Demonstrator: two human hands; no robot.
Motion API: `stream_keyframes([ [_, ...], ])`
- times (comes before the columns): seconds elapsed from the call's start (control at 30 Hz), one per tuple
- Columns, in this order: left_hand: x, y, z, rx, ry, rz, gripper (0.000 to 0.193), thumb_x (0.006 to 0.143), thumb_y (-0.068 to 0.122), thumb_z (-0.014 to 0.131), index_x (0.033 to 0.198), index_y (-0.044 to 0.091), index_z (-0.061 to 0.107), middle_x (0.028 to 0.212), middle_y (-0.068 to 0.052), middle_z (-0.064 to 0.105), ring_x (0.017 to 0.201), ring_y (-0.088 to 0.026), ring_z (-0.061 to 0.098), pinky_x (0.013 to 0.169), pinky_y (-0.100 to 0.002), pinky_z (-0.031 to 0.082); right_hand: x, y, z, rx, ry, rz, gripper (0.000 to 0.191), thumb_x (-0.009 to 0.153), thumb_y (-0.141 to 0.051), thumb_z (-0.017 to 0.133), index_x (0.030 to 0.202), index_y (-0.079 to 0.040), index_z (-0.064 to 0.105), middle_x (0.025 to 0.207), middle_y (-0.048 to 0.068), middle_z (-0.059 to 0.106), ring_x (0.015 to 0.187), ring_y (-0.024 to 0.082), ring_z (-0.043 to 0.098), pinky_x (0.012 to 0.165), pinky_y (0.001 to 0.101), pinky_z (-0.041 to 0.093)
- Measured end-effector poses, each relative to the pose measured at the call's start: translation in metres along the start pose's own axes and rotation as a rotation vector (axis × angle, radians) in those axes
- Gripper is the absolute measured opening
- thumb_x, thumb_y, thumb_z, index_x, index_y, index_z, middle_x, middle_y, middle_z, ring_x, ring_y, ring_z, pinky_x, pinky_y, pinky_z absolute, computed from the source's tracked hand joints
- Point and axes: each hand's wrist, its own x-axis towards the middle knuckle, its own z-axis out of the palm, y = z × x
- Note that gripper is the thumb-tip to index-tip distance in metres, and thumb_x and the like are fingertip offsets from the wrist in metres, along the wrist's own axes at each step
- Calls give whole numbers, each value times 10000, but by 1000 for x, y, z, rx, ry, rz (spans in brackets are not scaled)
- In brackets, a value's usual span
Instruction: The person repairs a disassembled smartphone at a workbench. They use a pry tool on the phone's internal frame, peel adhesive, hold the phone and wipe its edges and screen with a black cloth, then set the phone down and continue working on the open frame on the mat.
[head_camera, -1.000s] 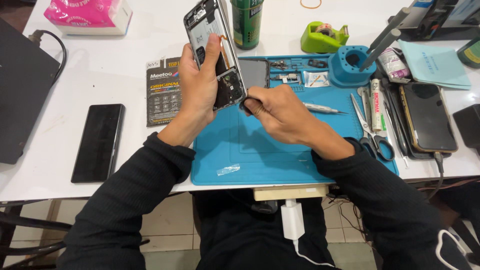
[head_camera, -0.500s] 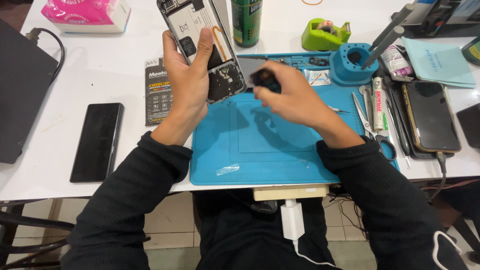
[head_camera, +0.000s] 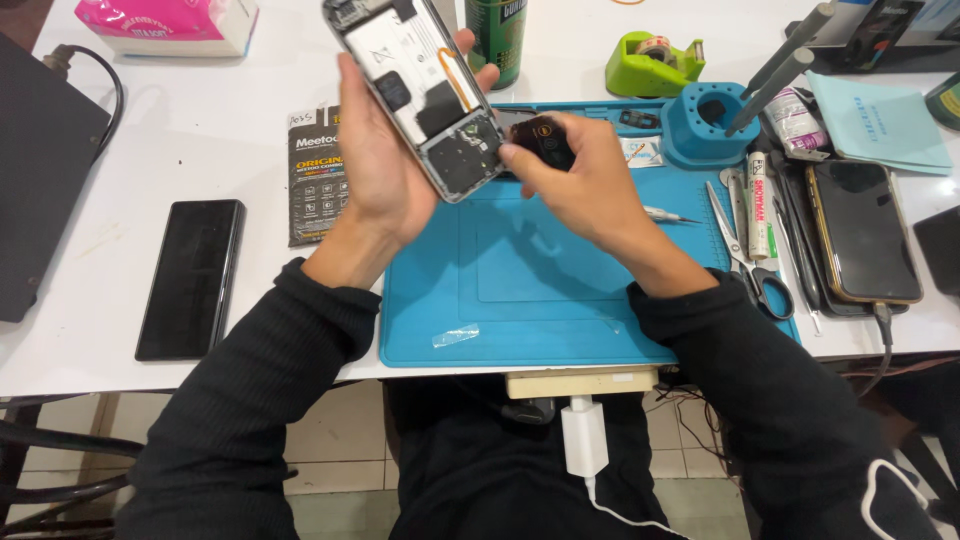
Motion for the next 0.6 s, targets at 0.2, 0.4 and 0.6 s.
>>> stream_keyframes([
  [0.2,-6,-16,-6,-43,15,-40,649,1127,564,239,1539,76,357,1407,-133,549,1299,-277,586,1114,-475,551,-9,-9,10,-507,84,-459,750,721,-441,956,1208,56,677,926,114,681,703,156,622,620,281,516],
  [0.4,-7,-18,-10,28,8,22,476,1152,489,295,1557,244,238,1435,-118,535,1295,-272,586,1155,-460,528,-10,-14,8,-427,37,-371,671,789,-385,901,1249,49,677,1003,114,703,719,178,625,642,300,524],
  [0.6,-7,-20,-7,38,-3,40,510,1147,478,324,1598,300,166,1441,-115,510,1287,-270,580,1145,-463,524,-11,-15,7,-380,6,-331,605,816,-331,852,1255,45,673,1028,118,704,722,170,631,645,299,530],
])
